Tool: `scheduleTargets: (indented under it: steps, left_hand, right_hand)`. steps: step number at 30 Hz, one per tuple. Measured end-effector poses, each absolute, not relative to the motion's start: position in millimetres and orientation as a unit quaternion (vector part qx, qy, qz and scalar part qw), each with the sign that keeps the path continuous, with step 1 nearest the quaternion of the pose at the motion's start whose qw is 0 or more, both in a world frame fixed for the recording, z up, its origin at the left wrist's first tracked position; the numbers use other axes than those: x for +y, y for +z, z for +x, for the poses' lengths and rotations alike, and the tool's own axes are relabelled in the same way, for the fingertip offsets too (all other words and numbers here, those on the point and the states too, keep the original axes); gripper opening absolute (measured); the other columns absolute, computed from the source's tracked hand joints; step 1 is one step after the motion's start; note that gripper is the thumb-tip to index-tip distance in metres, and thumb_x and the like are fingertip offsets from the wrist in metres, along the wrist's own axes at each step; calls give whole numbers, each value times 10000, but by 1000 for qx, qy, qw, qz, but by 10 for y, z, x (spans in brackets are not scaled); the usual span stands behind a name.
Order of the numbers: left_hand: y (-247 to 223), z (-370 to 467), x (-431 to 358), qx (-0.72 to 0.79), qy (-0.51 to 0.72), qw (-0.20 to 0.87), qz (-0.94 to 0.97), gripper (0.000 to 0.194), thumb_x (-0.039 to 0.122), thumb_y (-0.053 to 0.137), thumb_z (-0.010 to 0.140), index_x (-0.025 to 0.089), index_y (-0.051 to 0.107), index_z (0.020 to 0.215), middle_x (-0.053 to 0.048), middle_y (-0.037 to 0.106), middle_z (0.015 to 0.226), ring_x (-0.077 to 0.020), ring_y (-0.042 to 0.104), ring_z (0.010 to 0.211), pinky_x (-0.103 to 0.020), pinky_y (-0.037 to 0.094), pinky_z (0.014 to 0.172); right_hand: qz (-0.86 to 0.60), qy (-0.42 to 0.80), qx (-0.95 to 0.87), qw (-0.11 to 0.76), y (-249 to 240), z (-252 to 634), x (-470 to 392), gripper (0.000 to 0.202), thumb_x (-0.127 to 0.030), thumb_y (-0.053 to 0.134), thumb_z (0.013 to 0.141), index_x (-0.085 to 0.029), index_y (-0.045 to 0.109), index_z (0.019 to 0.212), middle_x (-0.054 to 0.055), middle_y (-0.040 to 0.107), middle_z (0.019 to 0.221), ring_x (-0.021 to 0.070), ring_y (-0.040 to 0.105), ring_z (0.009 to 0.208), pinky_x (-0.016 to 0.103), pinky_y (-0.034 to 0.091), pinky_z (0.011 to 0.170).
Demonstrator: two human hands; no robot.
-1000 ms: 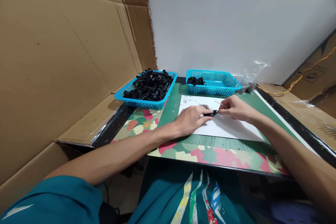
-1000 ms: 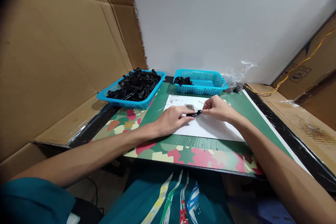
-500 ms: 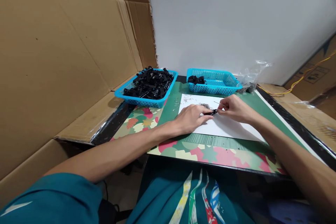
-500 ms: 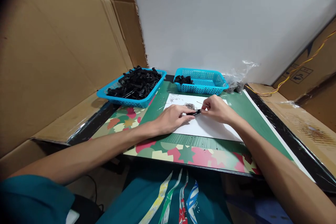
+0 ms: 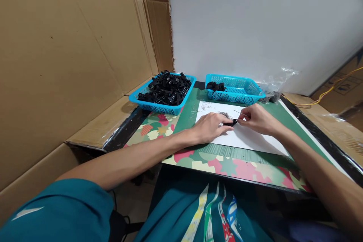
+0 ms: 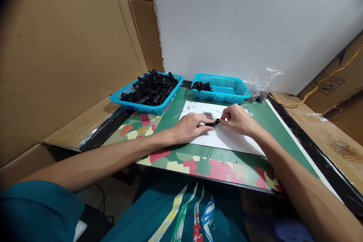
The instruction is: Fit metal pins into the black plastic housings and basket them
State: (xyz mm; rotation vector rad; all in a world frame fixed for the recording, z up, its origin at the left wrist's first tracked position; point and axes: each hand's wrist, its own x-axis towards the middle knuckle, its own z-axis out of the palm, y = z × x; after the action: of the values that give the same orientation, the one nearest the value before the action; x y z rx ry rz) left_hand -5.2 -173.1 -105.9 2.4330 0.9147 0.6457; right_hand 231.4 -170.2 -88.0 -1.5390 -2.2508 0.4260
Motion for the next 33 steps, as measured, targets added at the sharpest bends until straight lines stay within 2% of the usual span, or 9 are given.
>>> scheduleTargets:
  steps: [11,18,21,23,27,30,33]
  left_hand:
    - [-1068,-52,-1723,324,247,242,881,352,376,695,981,191,783,1268,-131,803,1166,-287,742,1056,-421,559,901]
    - [-1061,-62,-1721,344,236,250,874,372,387,687,987,178,773,1283,-142,796,1199,-291,741,1107,-414,550,933]
    - [-1038,-68,-1730,352,228,254,871,372,397,678,991,192,774,1286,-123,792,1224,-276,748,1082,-383,551,906]
    - [-1018,-72,-1741,355,226,255,870,372,405,675,990,204,775,1286,-112,791,1235,-269,748,1068,-374,550,893]
    - [-995,-81,-1753,355,231,256,869,367,388,677,984,198,778,1282,-112,804,1189,-274,750,1053,-380,552,888]
    - [-999,-85,-1751,351,239,254,869,361,391,680,982,194,787,1264,-112,804,1185,-284,753,1062,-386,557,895]
    - [-1007,-85,-1749,347,238,250,872,355,383,678,986,194,785,1267,-106,792,1233,-290,748,1099,-386,559,909]
  right_hand:
    - [-544,144,-805,185,-873,2319,-1715,185,-243,655,792,-182,671,618,-28,407,545,126,320,553,335,221,551]
    - [-542,148,-800,210,-928,2255,-1712,237,-197,636,759,-198,544,540,-22,422,544,133,358,566,333,245,555]
    - [-541,163,-797,213,-923,2253,-1697,244,-199,633,771,-192,557,539,-25,407,535,129,347,558,332,236,550]
    - [-536,189,-796,208,-908,2280,-1683,257,-251,652,809,-186,608,564,-30,396,527,127,334,546,330,225,542]
    - [-545,248,-772,213,-867,2357,-1671,398,-466,665,899,-175,678,629,-39,364,514,118,321,491,321,210,511]
    - [-560,272,-736,266,-845,2385,-1676,499,-567,555,976,-141,765,822,-36,390,533,130,383,459,317,287,496]
    - [-511,299,-728,345,-840,2383,-1681,584,-569,397,1044,-134,778,965,25,537,662,174,555,582,336,457,606]
